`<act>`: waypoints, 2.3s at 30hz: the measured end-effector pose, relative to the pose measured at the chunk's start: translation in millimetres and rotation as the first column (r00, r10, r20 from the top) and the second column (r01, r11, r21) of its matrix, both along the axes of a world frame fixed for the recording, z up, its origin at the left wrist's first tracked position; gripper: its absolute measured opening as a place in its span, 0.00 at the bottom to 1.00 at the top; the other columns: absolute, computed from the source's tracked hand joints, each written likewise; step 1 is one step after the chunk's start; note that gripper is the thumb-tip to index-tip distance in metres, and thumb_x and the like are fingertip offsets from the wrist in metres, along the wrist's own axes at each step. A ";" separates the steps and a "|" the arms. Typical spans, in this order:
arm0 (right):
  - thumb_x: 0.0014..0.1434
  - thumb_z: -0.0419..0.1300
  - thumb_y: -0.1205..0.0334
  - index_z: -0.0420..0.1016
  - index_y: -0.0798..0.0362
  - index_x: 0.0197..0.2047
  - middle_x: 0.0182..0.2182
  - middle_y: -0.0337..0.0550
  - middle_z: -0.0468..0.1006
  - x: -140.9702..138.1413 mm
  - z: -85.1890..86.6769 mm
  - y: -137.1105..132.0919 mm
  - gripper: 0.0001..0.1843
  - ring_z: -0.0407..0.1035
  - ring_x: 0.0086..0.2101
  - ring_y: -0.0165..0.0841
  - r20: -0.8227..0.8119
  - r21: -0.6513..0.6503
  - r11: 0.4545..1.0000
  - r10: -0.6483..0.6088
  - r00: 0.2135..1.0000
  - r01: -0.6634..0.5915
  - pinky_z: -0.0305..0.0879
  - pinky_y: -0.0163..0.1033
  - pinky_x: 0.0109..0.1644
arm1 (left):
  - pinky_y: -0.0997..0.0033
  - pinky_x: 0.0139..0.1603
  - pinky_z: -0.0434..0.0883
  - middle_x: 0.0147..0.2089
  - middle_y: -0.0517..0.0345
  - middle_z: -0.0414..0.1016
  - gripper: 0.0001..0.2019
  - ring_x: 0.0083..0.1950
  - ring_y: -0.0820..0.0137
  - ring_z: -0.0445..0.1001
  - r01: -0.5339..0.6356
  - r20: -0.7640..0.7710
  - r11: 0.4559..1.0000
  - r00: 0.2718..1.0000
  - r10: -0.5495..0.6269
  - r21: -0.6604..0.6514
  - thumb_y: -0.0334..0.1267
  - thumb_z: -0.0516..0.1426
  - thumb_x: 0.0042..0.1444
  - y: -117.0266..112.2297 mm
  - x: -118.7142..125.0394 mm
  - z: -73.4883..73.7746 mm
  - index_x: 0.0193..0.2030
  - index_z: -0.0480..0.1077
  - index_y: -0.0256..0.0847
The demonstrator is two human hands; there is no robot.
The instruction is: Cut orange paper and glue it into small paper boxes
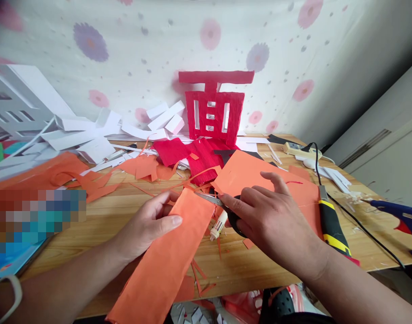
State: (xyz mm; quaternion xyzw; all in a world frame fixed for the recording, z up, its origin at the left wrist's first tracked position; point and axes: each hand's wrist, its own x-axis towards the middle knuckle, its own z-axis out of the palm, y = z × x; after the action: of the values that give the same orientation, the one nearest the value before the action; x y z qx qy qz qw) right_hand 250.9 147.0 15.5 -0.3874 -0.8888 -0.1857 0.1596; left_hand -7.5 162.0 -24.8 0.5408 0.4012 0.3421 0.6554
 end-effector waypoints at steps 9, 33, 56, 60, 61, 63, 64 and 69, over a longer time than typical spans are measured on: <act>0.60 0.58 0.69 0.72 0.49 0.52 0.24 0.33 0.71 0.3 -1.0 -0.5 0.17 0.67 0.25 0.30 -0.007 -0.005 1.000 0.020 1.000 -0.020 0.50 0.55 0.57 | 0.69 0.37 0.69 0.34 0.59 0.70 0.18 0.41 0.64 0.74 0.019 -0.021 0.999 1.000 -0.018 0.028 0.47 0.63 0.49 -0.9 -1.8 -1.8 0.43 0.67 0.41; 0.60 0.55 0.71 0.73 0.50 0.51 0.24 0.33 0.71 -4.9 1.3 -1.6 0.17 0.66 0.24 0.30 -0.027 -0.001 0.999 0.052 0.998 -0.052 0.50 0.56 0.57 | 0.72 0.34 0.68 0.34 0.58 0.73 0.19 0.37 0.68 0.73 0.132 0.055 0.990 0.990 -0.129 -0.051 0.46 0.63 0.50 -3.0 0.0 -2.3 0.46 0.67 0.41; 0.61 0.55 0.42 0.72 0.54 0.52 0.42 0.52 0.80 -67.7 -25.6 -8.1 0.27 0.74 0.44 0.45 -0.732 -0.676 0.543 -0.421 0.535 -0.497 0.74 0.49 0.46 | 0.69 0.37 0.71 0.35 0.58 0.76 0.18 0.34 0.68 0.75 -0.308 0.281 0.934 0.894 0.349 -0.180 0.43 0.64 0.48 1.0 7.5 -0.7 0.42 0.66 0.39; 0.55 0.64 0.48 0.70 0.52 0.53 0.45 0.51 0.80 -83.0 -26.7 -10.7 0.27 0.75 0.45 0.44 -0.768 -0.578 0.410 -0.566 0.300 -0.705 0.72 0.51 0.50 | 0.62 0.42 0.72 0.40 0.54 0.78 0.21 0.39 0.63 0.78 -0.275 0.369 0.948 0.874 0.315 -0.158 0.42 0.66 0.47 -3.9 7.5 -0.3 0.46 0.65 0.41; 0.53 0.66 0.50 0.71 0.52 0.53 0.45 0.50 0.80 -84.0 -26.3 -10.4 0.26 0.75 0.45 0.44 -0.752 -0.560 0.394 -0.611 0.247 -0.729 0.71 0.50 0.50 | 0.61 0.43 0.72 0.42 0.54 0.78 0.21 0.40 0.62 0.78 -0.246 0.404 0.959 0.870 0.284 -0.143 0.43 0.66 0.47 -4.0 6.8 -0.1 0.46 0.66 0.42; 0.51 0.69 0.54 0.73 0.52 0.49 0.45 0.49 0.80 -83.6 -24.9 -9.3 0.24 0.74 0.44 0.43 -0.720 -0.534 0.417 -0.681 0.136 -0.735 0.71 0.48 0.50 | 0.59 0.47 0.71 0.46 0.51 0.77 0.24 0.45 0.59 0.77 -0.152 0.496 0.983 0.849 0.184 -0.104 0.47 0.67 0.46 -3.6 5.2 0.4 0.47 0.67 0.43; 0.49 0.70 0.55 0.74 0.52 0.47 0.44 0.49 0.80 -82.8 -24.3 -8.6 0.22 0.74 0.44 0.42 -0.709 -0.517 0.441 -0.701 0.078 -0.734 0.70 0.47 0.50 | 0.58 0.49 0.71 0.49 0.50 0.76 0.26 0.48 0.57 0.76 -0.096 0.544 0.992 0.829 0.127 -0.085 0.51 0.66 0.46 -3.4 4.6 0.6 0.49 0.67 0.43; 0.49 0.70 0.55 0.74 0.50 0.45 0.44 0.47 0.79 -80.6 -22.8 -6.3 0.21 0.73 0.44 0.41 -0.711 -0.367 0.449 -0.700 -0.065 -0.814 0.70 0.46 0.48 | 0.56 0.54 0.68 0.53 0.45 0.74 0.32 0.54 0.54 0.73 0.223 0.624 0.971 0.771 -0.124 -0.083 0.53 0.63 0.50 -5.7 2.8 -3.0 0.59 0.64 0.42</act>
State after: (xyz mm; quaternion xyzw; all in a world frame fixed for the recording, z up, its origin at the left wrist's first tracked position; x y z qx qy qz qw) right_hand 170.3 140.6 -7.3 -0.3321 -0.3995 0.6725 0.5270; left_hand -4.7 156.3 -27.8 0.3832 0.1391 0.4055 0.8182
